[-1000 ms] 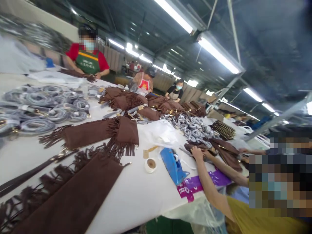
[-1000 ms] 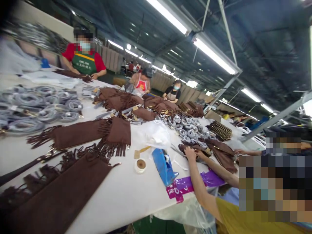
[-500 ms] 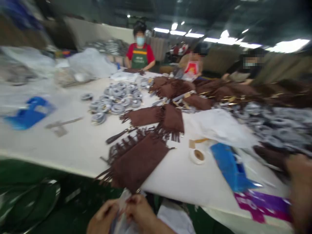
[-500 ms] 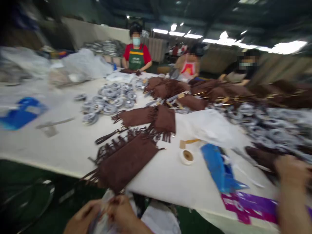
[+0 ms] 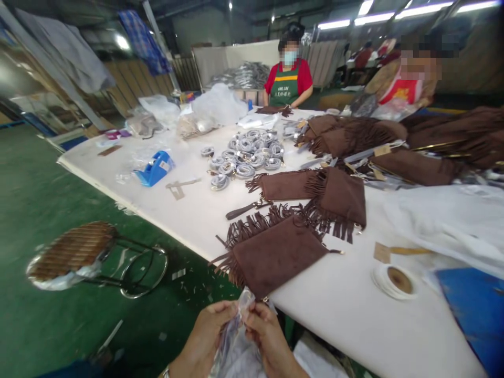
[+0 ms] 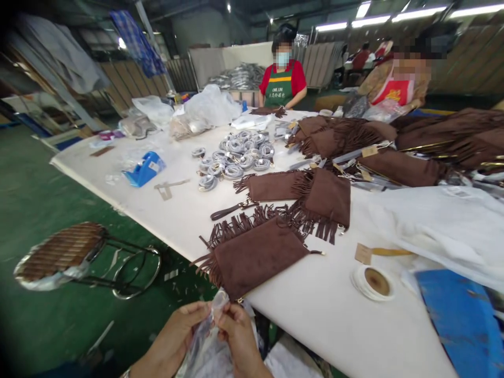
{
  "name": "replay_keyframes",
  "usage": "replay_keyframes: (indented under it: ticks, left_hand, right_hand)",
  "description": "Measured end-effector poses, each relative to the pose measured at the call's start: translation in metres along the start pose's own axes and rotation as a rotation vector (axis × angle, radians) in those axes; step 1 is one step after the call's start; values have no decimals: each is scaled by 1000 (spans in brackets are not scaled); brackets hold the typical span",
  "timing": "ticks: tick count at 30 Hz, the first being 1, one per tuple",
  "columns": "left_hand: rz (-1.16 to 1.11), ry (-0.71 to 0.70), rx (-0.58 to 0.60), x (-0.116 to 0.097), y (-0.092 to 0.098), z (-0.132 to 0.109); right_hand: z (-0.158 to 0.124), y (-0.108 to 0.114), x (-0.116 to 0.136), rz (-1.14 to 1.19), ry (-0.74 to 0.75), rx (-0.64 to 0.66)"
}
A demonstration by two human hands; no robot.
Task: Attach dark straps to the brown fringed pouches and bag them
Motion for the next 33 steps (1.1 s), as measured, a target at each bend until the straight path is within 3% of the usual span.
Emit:
replay_keyframes:
  ticks: [10,20,28,33]
  left_hand:
    - [-24,32,-55,-1,-1,2]
    - [16,133,140,-20,1,2]
    - [23,247,56,-11,1,8]
    - [-21,318,64,-9,1,3]
  right_hand:
    - [-3,0,3,44,-20,32]
    - [-2,-1,0,28,-5,60]
    - [-1,0,-2,-33,21,82]
    - [-1,-2,-4,-83,36,29]
Point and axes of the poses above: each hand's wrist, its own z-axis towards the middle knuckle, its own y-axis out of the back of the hand, x = y × z, the point moved 1 cm from there along z, towards the middle knuckle
